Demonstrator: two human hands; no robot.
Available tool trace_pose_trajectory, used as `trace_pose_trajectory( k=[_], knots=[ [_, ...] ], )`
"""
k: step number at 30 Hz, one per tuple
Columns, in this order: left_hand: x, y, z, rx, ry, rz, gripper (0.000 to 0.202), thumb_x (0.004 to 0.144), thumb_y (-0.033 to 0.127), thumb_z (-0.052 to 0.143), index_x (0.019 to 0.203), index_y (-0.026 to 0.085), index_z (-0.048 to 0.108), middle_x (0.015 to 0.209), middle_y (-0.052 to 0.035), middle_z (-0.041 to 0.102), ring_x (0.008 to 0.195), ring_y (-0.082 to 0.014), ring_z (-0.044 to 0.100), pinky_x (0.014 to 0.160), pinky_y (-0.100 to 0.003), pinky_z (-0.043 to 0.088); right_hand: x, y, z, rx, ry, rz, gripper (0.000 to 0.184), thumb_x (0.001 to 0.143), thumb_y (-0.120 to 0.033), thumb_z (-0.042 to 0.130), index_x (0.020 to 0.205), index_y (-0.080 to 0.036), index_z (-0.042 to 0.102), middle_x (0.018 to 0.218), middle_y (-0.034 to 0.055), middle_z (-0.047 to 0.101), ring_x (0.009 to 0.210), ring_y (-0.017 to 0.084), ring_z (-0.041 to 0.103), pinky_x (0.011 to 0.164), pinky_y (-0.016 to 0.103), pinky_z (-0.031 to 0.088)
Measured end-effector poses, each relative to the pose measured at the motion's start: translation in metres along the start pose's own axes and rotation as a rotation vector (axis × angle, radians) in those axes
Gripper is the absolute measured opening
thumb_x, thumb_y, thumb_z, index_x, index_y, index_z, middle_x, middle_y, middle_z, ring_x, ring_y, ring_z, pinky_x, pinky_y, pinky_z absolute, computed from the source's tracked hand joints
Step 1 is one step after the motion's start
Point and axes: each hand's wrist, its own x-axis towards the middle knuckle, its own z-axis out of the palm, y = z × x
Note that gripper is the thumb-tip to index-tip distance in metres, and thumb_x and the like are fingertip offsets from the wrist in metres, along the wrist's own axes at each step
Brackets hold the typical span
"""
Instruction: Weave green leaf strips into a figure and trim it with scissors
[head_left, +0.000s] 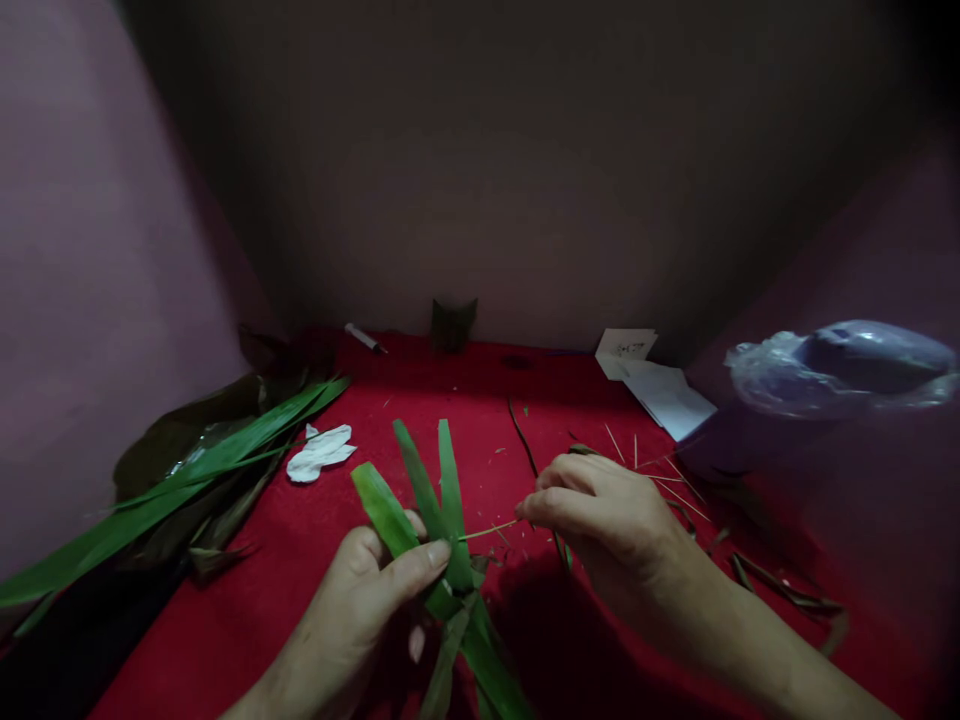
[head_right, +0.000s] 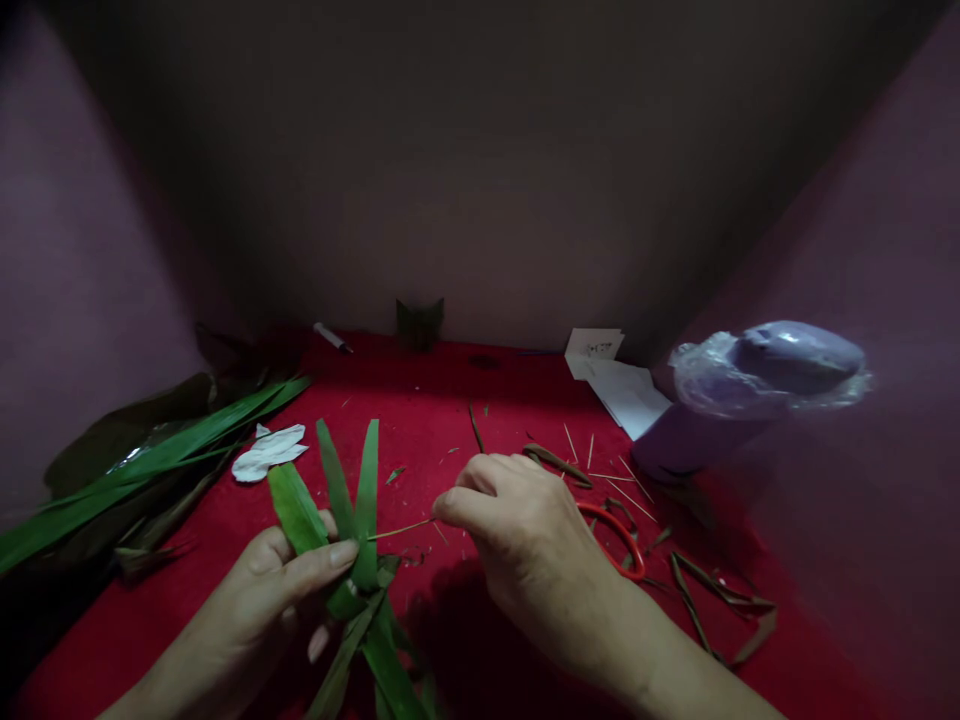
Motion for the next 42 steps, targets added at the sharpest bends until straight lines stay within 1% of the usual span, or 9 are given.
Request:
trace_pose_trajectory(
  k=[4,10,14,19,27,31,34,38,42],
  knots=[
    [0.003,-0.002,-0.001,0.027,-0.014,-0.001,0.022,0.079,0.032,0.055,0.064,0.016,0.054,0.048,0.0035,0.049,0.040,-0.0065,0.040,0.041,-0.020,0.031,-0.001,0.004,0.001,0.025,-0.029,-0.004,0.033,0.074,0.005,0.046,0.085,-0.022,0.061,0.079,0.0003,0.053,0.071,0.014,0.044,0.063,0.027,0.030],
    [0.002,-0.001,0.000,0.042,-0.037,-0.015,0.024,0.079,0.033,0.055,0.063,0.015,0.055,0.046,0.0032,0.049,0.039,-0.0063,0.040,0.040,-0.020,0.029,0.002,0.005,-0.004,0.112,-0.075,0.023,0.027,0.080,0.000,0.046,0.083,-0.021,0.062,0.077,0.0015,0.053,0.073,0.015,0.045,0.063,0.028,0.031],
    [0.002,-0.002,0.000,0.023,-0.059,-0.021,0.025,0.078,0.033,0.056,0.061,0.015,0.055,0.045,0.0035,0.047,0.039,-0.0062,0.038,0.040,-0.020,0.027,0.002,0.005,-0.004,0.129,-0.087,0.029,0.024,0.083,-0.003,0.045,0.083,-0.021,0.060,0.080,0.0015,0.054,0.074,0.015,0.045,0.064,0.028,0.031],
    [0.004,-0.001,0.001,0.029,-0.068,-0.020,0.028,0.079,0.033,0.055,0.057,0.015,0.055,0.041,0.0032,0.046,0.037,-0.0066,0.037,0.040,-0.020,0.026,0.003,0.004,-0.002,0.150,-0.116,0.037,0.023,0.083,-0.001,0.042,0.082,-0.020,0.056,0.079,0.0008,0.055,0.072,0.014,0.045,0.066,0.028,0.032],
    [0.001,0.001,0.000,0.033,-0.090,-0.013,0.029,0.079,0.033,0.054,0.057,0.015,0.056,0.041,0.0027,0.046,0.038,-0.0074,0.039,0.041,-0.021,0.026,0.004,0.007,0.005,0.216,-0.189,0.048,0.025,0.083,0.002,0.042,0.087,-0.019,0.055,0.076,-0.0005,0.052,0.069,0.012,0.044,0.063,0.025,0.032],
    [0.000,0.002,0.000,0.055,-0.081,0.012,0.028,0.079,0.033,0.054,0.059,0.014,0.058,0.043,0.0025,0.047,0.039,-0.0072,0.038,0.041,-0.021,0.027,0.003,0.006,0.007,0.229,-0.198,0.033,0.026,0.082,0.003,0.041,0.085,-0.018,0.056,0.075,-0.0004,0.052,0.068,0.011,0.044,0.061,0.024,0.032],
    [0.000,0.002,0.000,0.065,-0.069,0.028,0.026,0.079,0.033,0.054,0.062,0.014,0.059,0.046,0.0027,0.048,0.039,-0.0068,0.038,0.040,-0.021,0.027,0.002,0.006,0.007,0.219,-0.178,0.033,0.027,0.082,0.003,0.041,0.087,-0.018,0.057,0.077,0.0008,0.054,0.070,0.012,0.046,0.062,0.025,0.033],
    [-0.001,0.003,0.002,0.074,-0.059,0.042,0.026,0.079,0.033,0.055,0.060,0.014,0.058,0.046,0.0024,0.048,0.040,-0.0065,0.037,0.040,-0.020,0.027,0.003,0.004,0.005,0.249,-0.192,0.023,0.029,0.081,0.004,0.040,0.088,-0.018,0.057,0.075,0.0011,0.055,0.068,0.012,0.046,0.061,0.025,0.034],
    [-0.001,0.005,0.004,0.056,-0.083,0.037,0.027,0.078,0.033,0.055,0.060,0.014,0.059,0.045,0.0023,0.048,0.039,-0.0066,0.037,0.039,-0.020,0.026,0.003,0.004,0.005,0.241,-0.195,-0.005,0.030,0.080,0.005,0.039,0.086,-0.018,0.058,0.075,0.0019,0.055,0.070,0.013,0.047,0.062,0.026,0.035]
  ],
)
